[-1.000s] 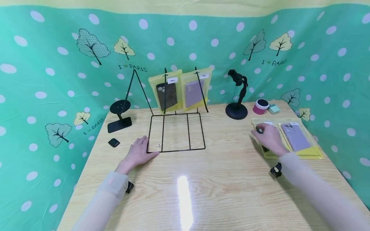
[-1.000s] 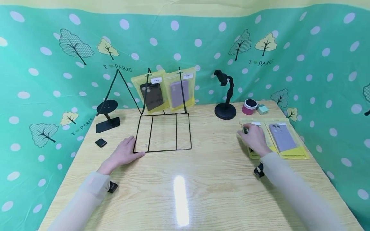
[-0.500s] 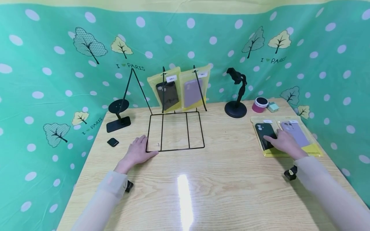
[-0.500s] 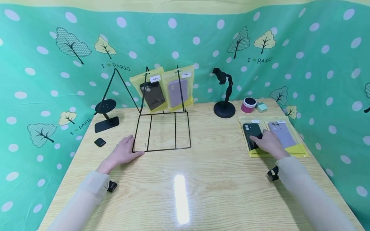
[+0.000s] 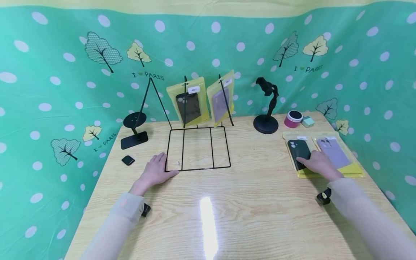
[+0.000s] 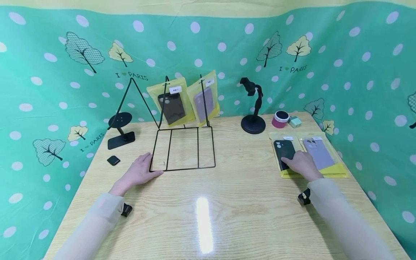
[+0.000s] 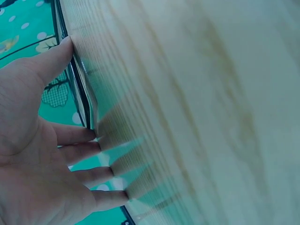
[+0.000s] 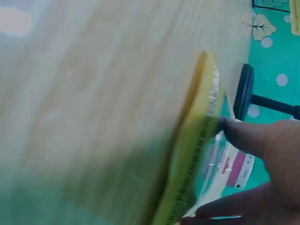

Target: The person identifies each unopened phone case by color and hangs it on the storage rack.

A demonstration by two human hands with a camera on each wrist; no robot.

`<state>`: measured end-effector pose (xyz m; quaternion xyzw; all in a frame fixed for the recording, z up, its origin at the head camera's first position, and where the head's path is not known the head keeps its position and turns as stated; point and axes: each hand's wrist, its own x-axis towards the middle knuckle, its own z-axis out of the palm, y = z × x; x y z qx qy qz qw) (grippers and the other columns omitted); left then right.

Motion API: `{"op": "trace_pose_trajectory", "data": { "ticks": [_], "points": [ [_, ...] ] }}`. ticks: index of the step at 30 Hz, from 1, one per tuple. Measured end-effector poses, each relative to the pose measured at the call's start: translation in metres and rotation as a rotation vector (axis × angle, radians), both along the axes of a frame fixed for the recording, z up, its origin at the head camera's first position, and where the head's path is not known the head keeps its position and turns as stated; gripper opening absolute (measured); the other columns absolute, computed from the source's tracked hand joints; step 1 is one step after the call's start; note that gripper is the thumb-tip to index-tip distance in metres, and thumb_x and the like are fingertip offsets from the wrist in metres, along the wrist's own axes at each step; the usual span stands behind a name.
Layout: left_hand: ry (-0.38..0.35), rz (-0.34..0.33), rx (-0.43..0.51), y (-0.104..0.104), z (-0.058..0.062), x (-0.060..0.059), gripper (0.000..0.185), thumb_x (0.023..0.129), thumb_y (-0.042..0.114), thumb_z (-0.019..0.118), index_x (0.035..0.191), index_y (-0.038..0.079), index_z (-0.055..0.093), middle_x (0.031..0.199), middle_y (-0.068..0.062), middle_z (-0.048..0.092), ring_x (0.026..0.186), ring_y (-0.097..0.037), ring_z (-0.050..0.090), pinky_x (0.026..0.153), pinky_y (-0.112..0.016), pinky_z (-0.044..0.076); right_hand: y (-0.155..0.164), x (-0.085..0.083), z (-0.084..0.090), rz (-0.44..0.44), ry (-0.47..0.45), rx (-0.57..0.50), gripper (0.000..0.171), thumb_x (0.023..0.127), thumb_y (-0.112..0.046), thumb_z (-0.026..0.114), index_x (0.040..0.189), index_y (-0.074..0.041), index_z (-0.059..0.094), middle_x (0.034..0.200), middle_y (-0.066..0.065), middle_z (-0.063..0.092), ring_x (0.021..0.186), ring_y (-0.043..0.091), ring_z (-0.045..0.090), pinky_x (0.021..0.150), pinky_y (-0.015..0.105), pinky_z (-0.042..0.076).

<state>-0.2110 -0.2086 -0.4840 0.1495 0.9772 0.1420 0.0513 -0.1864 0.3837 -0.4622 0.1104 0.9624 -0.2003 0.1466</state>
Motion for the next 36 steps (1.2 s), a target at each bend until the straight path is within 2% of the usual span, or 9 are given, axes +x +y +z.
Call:
{"op": "trace_pose_trajectory", "data": {
  "ticks": [3, 8, 13, 15, 17, 20, 25, 31, 36],
  "points": [
    [0.002, 0.001, 0.003, 0.000, -0.001, 0.000, 0.089, 0.086, 0.051, 0.065, 0.140, -0.013, 0.034, 0.144, -0.033, 0.031, 0.128, -0.055, 0.028, 0.099, -0.065, 0.027, -0.001, -0.001, 0.002, -0.008, -0.033, -0.009, 0.064, 0.090, -0.053, 0.054, 0.089, 0.010, 0.049, 0.072, 0.014, 0.044, 0.067, 0.028, 0.047, 0.056, 0.036, 0.040],
    [0.010, 0.001, 0.010, 0.000, -0.001, 0.000, 0.089, 0.086, 0.051, 0.065, 0.140, -0.013, 0.035, 0.144, -0.032, 0.032, 0.128, -0.054, 0.028, 0.098, -0.065, 0.027, -0.003, -0.001, 0.004, -0.011, -0.036, -0.004, 0.060, 0.090, -0.054, 0.055, 0.080, 0.004, 0.050, 0.067, 0.010, 0.041, 0.064, 0.026, 0.046, 0.055, 0.034, 0.038],
    [0.013, 0.004, 0.013, -0.001, -0.001, 0.000, 0.089, 0.086, 0.052, 0.064, 0.139, -0.013, 0.035, 0.144, -0.032, 0.031, 0.128, -0.054, 0.028, 0.099, -0.065, 0.026, -0.002, 0.000, 0.003, -0.043, 0.013, -0.025, 0.052, 0.089, -0.048, 0.059, 0.069, -0.002, 0.046, 0.060, 0.005, 0.038, 0.056, 0.021, 0.042, 0.052, 0.033, 0.035],
    [0.011, 0.006, 0.014, -0.001, -0.001, 0.000, 0.089, 0.086, 0.052, 0.065, 0.139, -0.013, 0.035, 0.144, -0.032, 0.031, 0.129, -0.054, 0.028, 0.099, -0.065, 0.026, -0.001, -0.001, 0.002, -0.060, 0.056, -0.035, 0.051, 0.090, -0.041, 0.061, 0.073, 0.007, 0.053, 0.063, 0.012, 0.049, 0.059, 0.024, 0.048, 0.053, 0.034, 0.039],
    [0.009, 0.008, 0.015, -0.001, 0.000, 0.000, 0.089, 0.086, 0.051, 0.065, 0.140, -0.013, 0.035, 0.144, -0.032, 0.031, 0.129, -0.054, 0.028, 0.100, -0.064, 0.026, -0.001, -0.001, 0.002, -0.082, 0.103, -0.045, 0.048, 0.091, -0.033, 0.062, 0.085, 0.014, 0.061, 0.075, 0.021, 0.060, 0.066, 0.029, 0.054, 0.055, 0.036, 0.043],
    [0.004, 0.007, 0.013, -0.001, 0.000, -0.001, 0.089, 0.086, 0.051, 0.065, 0.140, -0.013, 0.035, 0.144, -0.032, 0.031, 0.129, -0.054, 0.028, 0.099, -0.064, 0.026, 0.000, -0.002, 0.000, -0.103, 0.178, -0.048, 0.036, 0.091, -0.023, 0.063, 0.099, 0.012, 0.068, 0.095, 0.026, 0.066, 0.075, 0.031, 0.058, 0.056, 0.036, 0.046],
    [0.006, 0.005, 0.007, -0.001, 0.001, -0.001, 0.089, 0.086, 0.052, 0.064, 0.140, -0.013, 0.034, 0.144, -0.032, 0.031, 0.129, -0.053, 0.028, 0.099, -0.064, 0.027, -0.003, -0.005, -0.004, -0.131, 0.244, -0.037, 0.027, 0.089, -0.018, 0.063, 0.095, 0.007, 0.072, 0.094, 0.023, 0.067, 0.074, 0.030, 0.057, 0.054, 0.033, 0.043],
    [-0.001, 0.012, 0.004, -0.002, 0.000, 0.000, 0.092, 0.085, 0.053, 0.064, 0.141, -0.013, 0.033, 0.145, -0.032, 0.030, 0.129, -0.054, 0.027, 0.100, -0.065, 0.025, -0.008, -0.008, -0.006, -0.169, 0.275, -0.045, 0.027, 0.087, -0.018, 0.064, 0.096, 0.007, 0.070, 0.095, 0.024, 0.066, 0.080, 0.033, 0.059, 0.062, 0.040, 0.046],
    [-0.018, 0.015, 0.006, -0.002, -0.001, 0.002, 0.092, 0.086, 0.054, 0.063, 0.141, -0.013, 0.032, 0.146, -0.032, 0.028, 0.130, -0.053, 0.025, 0.100, -0.065, 0.024, -0.008, -0.005, -0.010, -0.142, 0.366, -0.094, 0.028, 0.090, -0.020, 0.063, 0.098, 0.006, 0.070, 0.095, 0.021, 0.067, 0.086, 0.034, 0.058, 0.066, 0.041, 0.046]
  ]
}}
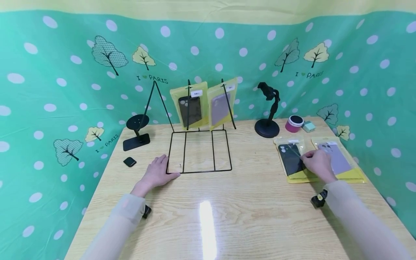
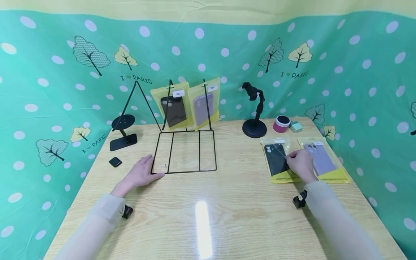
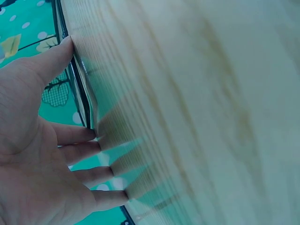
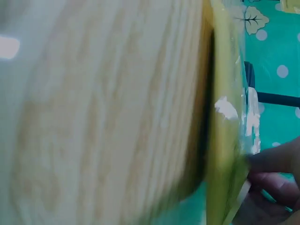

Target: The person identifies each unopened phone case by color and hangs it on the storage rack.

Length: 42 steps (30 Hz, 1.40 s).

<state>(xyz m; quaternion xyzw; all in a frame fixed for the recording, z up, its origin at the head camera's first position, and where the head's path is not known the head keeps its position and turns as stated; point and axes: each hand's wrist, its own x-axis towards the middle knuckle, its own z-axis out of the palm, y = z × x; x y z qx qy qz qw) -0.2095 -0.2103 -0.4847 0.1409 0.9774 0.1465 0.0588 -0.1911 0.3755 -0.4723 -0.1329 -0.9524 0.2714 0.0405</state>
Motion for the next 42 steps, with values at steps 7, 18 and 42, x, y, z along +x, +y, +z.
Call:
{"op": "trace_pose_trajectory", "data": {
  "ticks": [7, 18, 42],
  "points": [
    [0.003, 0.008, 0.005, 0.000, 0.002, 0.002, 0.091, 0.086, 0.052, 0.064, 0.141, -0.012, 0.033, 0.146, -0.031, 0.029, 0.130, -0.053, 0.026, 0.100, -0.065, 0.024, -0.008, 0.004, -0.011, -0.005, 0.092, -0.108, 0.022, 0.090, -0.018, 0.067, 0.103, 0.000, 0.071, 0.100, 0.020, 0.068, 0.090, 0.031, 0.061, 0.072, 0.037, 0.047],
    [0.015, 0.004, -0.002, 0.000, 0.000, 0.001, 0.091, 0.085, 0.053, 0.064, 0.141, -0.013, 0.034, 0.145, -0.031, 0.030, 0.130, -0.052, 0.027, 0.099, -0.065, 0.026, -0.028, 0.010, 0.008, 0.071, 0.143, -0.439, 0.051, 0.087, -0.022, 0.072, 0.131, -0.001, 0.056, 0.113, 0.024, 0.062, 0.080, -0.004, 0.060, 0.069, 0.014, 0.049],
    [0.005, -0.001, -0.001, -0.001, 0.003, 0.003, 0.091, 0.086, 0.052, 0.064, 0.141, -0.013, 0.033, 0.145, -0.031, 0.029, 0.130, -0.052, 0.026, 0.099, -0.065, 0.026, -0.110, 0.035, 0.060, 0.325, 0.333, -0.615, 0.022, 0.087, -0.009, 0.071, 0.103, 0.007, 0.070, 0.091, 0.009, 0.071, 0.078, 0.010, 0.065, 0.066, 0.019, 0.051]
  ]
}}
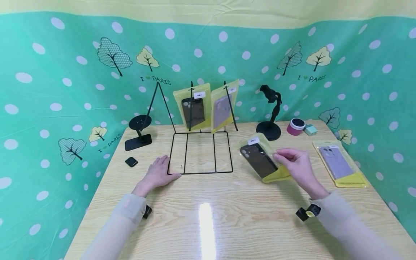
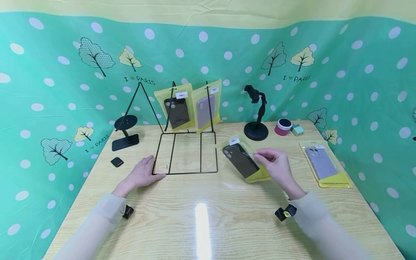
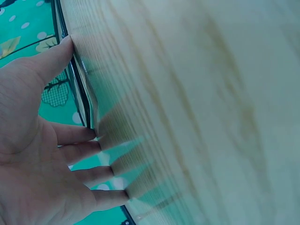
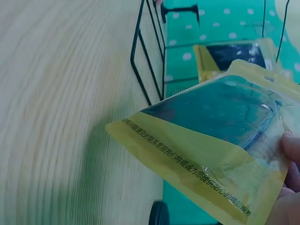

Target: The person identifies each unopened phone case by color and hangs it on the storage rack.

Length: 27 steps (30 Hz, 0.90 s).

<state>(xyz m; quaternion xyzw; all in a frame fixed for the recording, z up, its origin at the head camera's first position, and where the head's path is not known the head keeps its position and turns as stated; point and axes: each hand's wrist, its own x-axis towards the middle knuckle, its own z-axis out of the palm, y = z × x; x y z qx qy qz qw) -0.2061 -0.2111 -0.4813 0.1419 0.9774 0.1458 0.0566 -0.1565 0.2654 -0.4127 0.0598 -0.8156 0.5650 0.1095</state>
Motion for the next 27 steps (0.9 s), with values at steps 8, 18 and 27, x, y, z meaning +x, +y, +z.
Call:
{"op": "trace_pose_trajectory", "data": {
  "ticks": [8, 18, 27],
  "points": [
    [-0.006, 0.003, 0.009, 0.001, 0.002, 0.001, 0.091, 0.086, 0.051, 0.064, 0.141, -0.014, 0.032, 0.146, -0.032, 0.029, 0.131, -0.053, 0.025, 0.100, -0.064, 0.025, -0.038, 0.011, 0.014, 0.100, 0.115, -0.107, 0.012, 0.085, 0.008, 0.067, 0.096, 0.013, 0.068, 0.087, 0.016, 0.071, 0.076, 0.010, 0.066, 0.066, 0.019, 0.052],
    [0.003, 0.006, 0.001, 0.003, 0.002, 0.000, 0.091, 0.086, 0.051, 0.065, 0.140, -0.014, 0.033, 0.145, -0.032, 0.029, 0.130, -0.053, 0.026, 0.100, -0.064, 0.026, -0.074, 0.014, 0.014, 0.183, 0.141, -0.235, 0.011, 0.084, 0.014, 0.064, 0.094, 0.013, 0.067, 0.084, 0.017, 0.070, 0.075, 0.013, 0.067, 0.066, 0.022, 0.053],
    [-0.012, 0.006, 0.000, 0.001, -0.003, -0.002, 0.091, 0.086, 0.052, 0.064, 0.141, -0.013, 0.032, 0.146, -0.031, 0.029, 0.131, -0.052, 0.025, 0.101, -0.064, 0.025, -0.108, 0.016, 0.010, 0.189, 0.190, -0.372, 0.011, 0.084, 0.009, 0.068, 0.093, 0.015, 0.066, 0.084, 0.014, 0.070, 0.073, 0.014, 0.066, 0.064, 0.022, 0.052]
  ]
}}
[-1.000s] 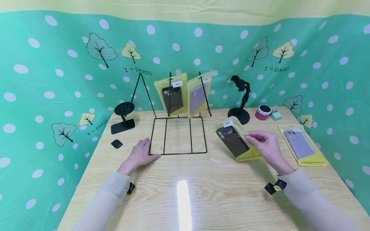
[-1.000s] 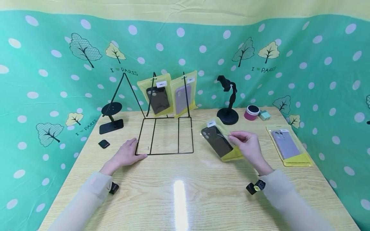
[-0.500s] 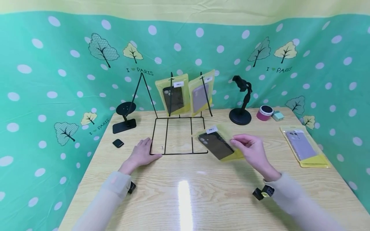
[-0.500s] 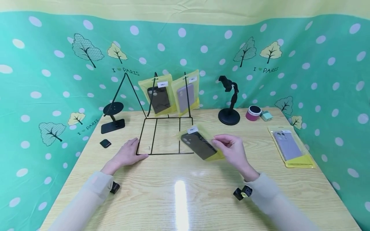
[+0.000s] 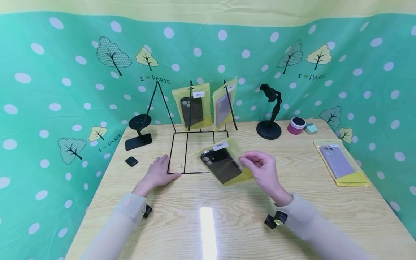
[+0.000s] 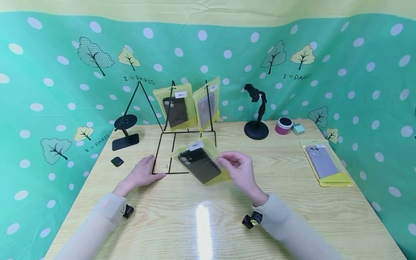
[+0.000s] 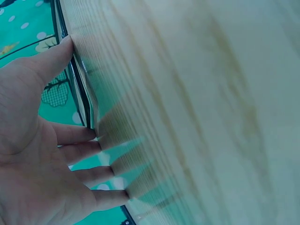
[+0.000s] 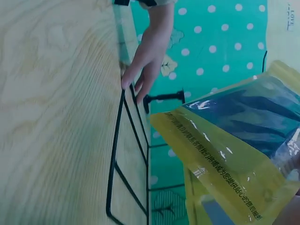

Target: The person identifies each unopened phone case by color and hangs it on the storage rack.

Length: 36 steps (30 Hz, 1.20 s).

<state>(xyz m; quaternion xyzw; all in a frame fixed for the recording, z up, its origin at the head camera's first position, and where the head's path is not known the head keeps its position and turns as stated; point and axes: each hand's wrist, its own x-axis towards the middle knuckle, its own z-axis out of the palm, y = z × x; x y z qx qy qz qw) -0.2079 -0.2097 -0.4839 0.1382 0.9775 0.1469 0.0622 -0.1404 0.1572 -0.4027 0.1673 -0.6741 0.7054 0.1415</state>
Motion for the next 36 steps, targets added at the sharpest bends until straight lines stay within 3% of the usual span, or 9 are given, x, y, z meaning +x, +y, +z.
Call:
{"op": "trace_pose_trajectory", "data": {
  "ticks": [4, 11, 18, 23, 31, 36],
  "points": [
    [0.011, 0.001, 0.005, -0.001, -0.002, -0.001, 0.092, 0.086, 0.053, 0.064, 0.141, -0.013, 0.032, 0.145, -0.032, 0.030, 0.130, -0.053, 0.026, 0.100, -0.064, 0.026, -0.015, 0.003, 0.000, -0.027, -0.024, -0.066, 0.011, 0.084, 0.010, 0.067, 0.093, 0.016, 0.064, 0.083, 0.014, 0.069, 0.072, 0.014, 0.065, 0.063, 0.022, 0.052],
    [0.002, 0.001, 0.002, -0.002, -0.002, 0.000, 0.093, 0.085, 0.054, 0.064, 0.141, -0.013, 0.032, 0.145, -0.031, 0.029, 0.130, -0.053, 0.026, 0.100, -0.065, 0.025, -0.038, 0.003, 0.001, 0.012, -0.054, -0.151, 0.011, 0.084, 0.011, 0.066, 0.093, 0.016, 0.062, 0.083, 0.010, 0.069, 0.076, 0.015, 0.066, 0.068, 0.024, 0.053],
    [-0.002, 0.004, 0.003, -0.001, -0.002, -0.001, 0.093, 0.085, 0.054, 0.064, 0.141, -0.013, 0.032, 0.146, -0.031, 0.028, 0.131, -0.052, 0.025, 0.101, -0.064, 0.024, -0.053, 0.004, 0.008, 0.038, -0.149, -0.288, 0.016, 0.084, 0.014, 0.063, 0.090, 0.000, 0.068, 0.082, 0.006, 0.069, 0.077, 0.013, 0.065, 0.070, 0.023, 0.052],
    [0.014, 0.003, 0.006, -0.001, -0.001, -0.001, 0.093, 0.084, 0.055, 0.065, 0.141, -0.013, 0.034, 0.145, -0.031, 0.031, 0.130, -0.052, 0.027, 0.100, -0.064, 0.026, -0.060, 0.003, 0.010, 0.064, -0.217, -0.354, 0.022, 0.086, 0.015, 0.060, 0.090, -0.005, 0.068, 0.082, 0.006, 0.068, 0.076, 0.013, 0.065, 0.068, 0.022, 0.052],
    [0.014, 0.002, 0.009, -0.001, 0.000, -0.001, 0.093, 0.084, 0.055, 0.064, 0.141, -0.012, 0.033, 0.145, -0.031, 0.031, 0.130, -0.053, 0.027, 0.100, -0.065, 0.025, -0.071, -0.003, 0.006, 0.078, -0.238, -0.345, 0.014, 0.086, 0.013, 0.062, 0.092, 0.001, 0.066, 0.084, 0.008, 0.068, 0.075, 0.015, 0.064, 0.067, 0.023, 0.052],
    [0.015, 0.006, 0.015, 0.000, 0.001, 0.000, 0.092, 0.083, 0.052, 0.067, 0.140, -0.012, 0.035, 0.144, -0.031, 0.032, 0.130, -0.053, 0.027, 0.100, -0.065, 0.025, -0.077, -0.005, 0.005, 0.081, -0.237, -0.378, 0.018, 0.086, 0.014, 0.061, 0.090, -0.003, 0.067, 0.082, 0.007, 0.068, 0.074, 0.014, 0.064, 0.067, 0.023, 0.052]
  ]
}}
